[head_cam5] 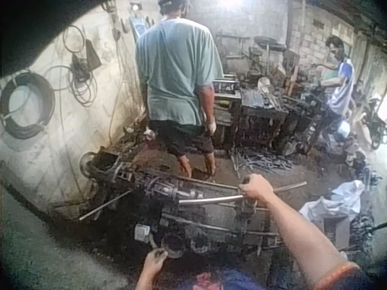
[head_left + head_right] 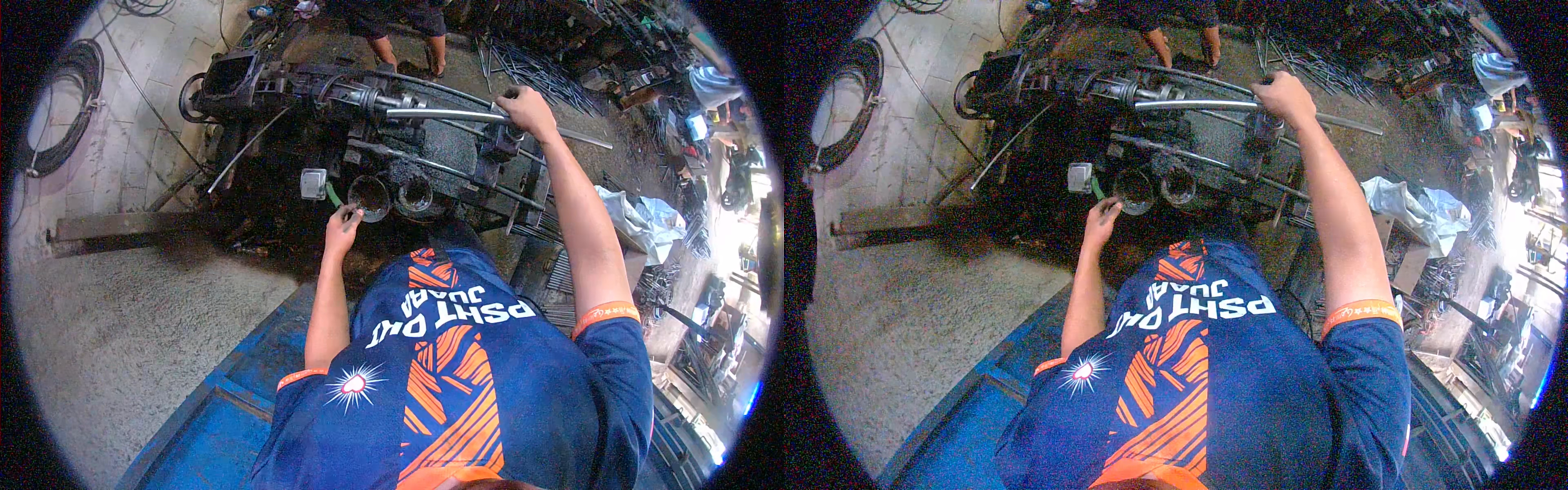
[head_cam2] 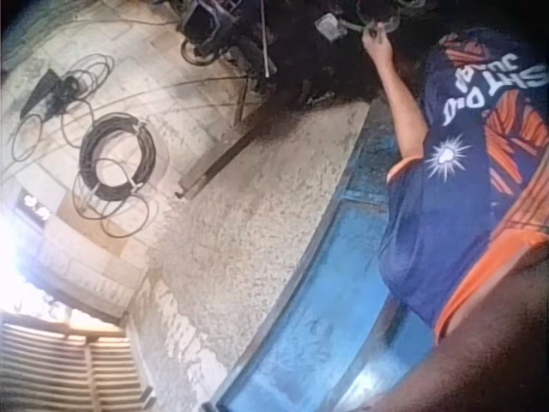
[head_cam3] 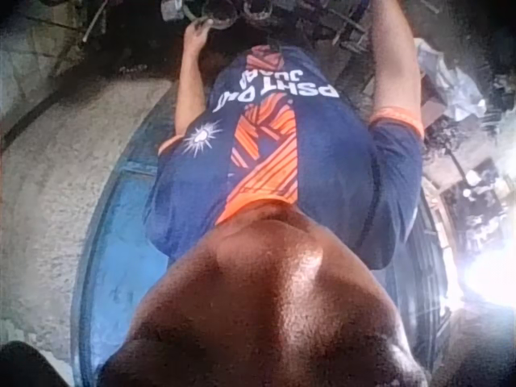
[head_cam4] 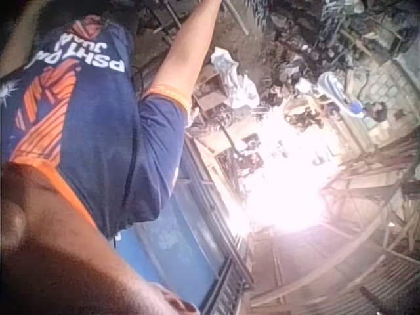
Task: The person threads metal rods by inserting them into a machine, operating the clamping handle, and removing each rod. The person then stacks the processed rods on a work surface and holds one up.
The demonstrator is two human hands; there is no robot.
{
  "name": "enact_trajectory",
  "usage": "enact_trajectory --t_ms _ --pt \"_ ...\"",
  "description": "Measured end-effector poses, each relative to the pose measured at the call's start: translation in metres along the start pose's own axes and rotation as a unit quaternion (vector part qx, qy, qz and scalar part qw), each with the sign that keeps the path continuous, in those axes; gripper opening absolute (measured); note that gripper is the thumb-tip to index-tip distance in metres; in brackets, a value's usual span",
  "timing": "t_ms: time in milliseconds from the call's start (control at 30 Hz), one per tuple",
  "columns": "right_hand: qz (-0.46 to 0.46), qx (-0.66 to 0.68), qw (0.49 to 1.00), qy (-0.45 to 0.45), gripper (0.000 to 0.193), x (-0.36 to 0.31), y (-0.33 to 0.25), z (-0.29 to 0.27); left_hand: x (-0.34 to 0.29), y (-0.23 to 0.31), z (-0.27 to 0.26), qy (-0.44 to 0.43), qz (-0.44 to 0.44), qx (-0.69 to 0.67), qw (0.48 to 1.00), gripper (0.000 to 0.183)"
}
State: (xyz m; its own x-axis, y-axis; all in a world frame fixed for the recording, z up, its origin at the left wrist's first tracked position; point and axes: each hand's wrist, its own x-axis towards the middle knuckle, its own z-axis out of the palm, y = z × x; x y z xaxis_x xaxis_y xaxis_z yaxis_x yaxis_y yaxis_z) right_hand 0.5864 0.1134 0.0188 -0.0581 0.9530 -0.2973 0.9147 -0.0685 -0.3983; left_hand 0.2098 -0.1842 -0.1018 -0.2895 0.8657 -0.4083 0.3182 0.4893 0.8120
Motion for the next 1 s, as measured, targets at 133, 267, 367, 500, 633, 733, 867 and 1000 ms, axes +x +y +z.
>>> enact_trajectory --t_ms 133,267,367,500,633,733,867,1000 --pt "0.011 -0.002 1.0 -0.004 0.054 0.004 0.004 0.002 -0.003 0.007 -0.002 -0.017 0.001 -0.027 0.999 0.042" --pt "0.019 -0.023 0.999 0.017 0.054 0.003 0.004 0.003 -0.001 0.006 -0.003 -0.024 0.008 -0.042 0.999 0.044" --pt "-0.004 -0.002 1.0 0.009 0.052 -0.001 0.004 0.0 0.001 0.001 -0.002 -0.026 0.009 -0.063 0.998 0.042" --pt "-0.022 0.002 1.0 0.011 0.051 -0.005 0.001 -0.005 0.002 -0.005 0.001 -0.02 0.01 -0.068 0.997 0.04" --pt "-0.016 0.01 1.0 0.006 0.05 -0.006 0.0 -0.006 0.002 -0.005 0.001 -0.021 0.012 -0.087 0.996 0.039" --pt "-0.002 0.005 1.0 0.003 0.05 -0.005 0.002 -0.005 0.0 -0.004 0.001 -0.018 0.01 -0.069 0.997 0.039" --pt "0.001 -0.009 1.0 -0.01 0.051 -0.001 0.005 -0.005 0.0 -0.002 0.002 -0.001 0.022 -0.07 0.997 0.037" --pt "-0.003 -0.004 0.999 -0.036 0.052 0.003 0.008 -0.005 -0.002 0.006 0.005 0.063 0.058 -0.034 0.996 0.036"
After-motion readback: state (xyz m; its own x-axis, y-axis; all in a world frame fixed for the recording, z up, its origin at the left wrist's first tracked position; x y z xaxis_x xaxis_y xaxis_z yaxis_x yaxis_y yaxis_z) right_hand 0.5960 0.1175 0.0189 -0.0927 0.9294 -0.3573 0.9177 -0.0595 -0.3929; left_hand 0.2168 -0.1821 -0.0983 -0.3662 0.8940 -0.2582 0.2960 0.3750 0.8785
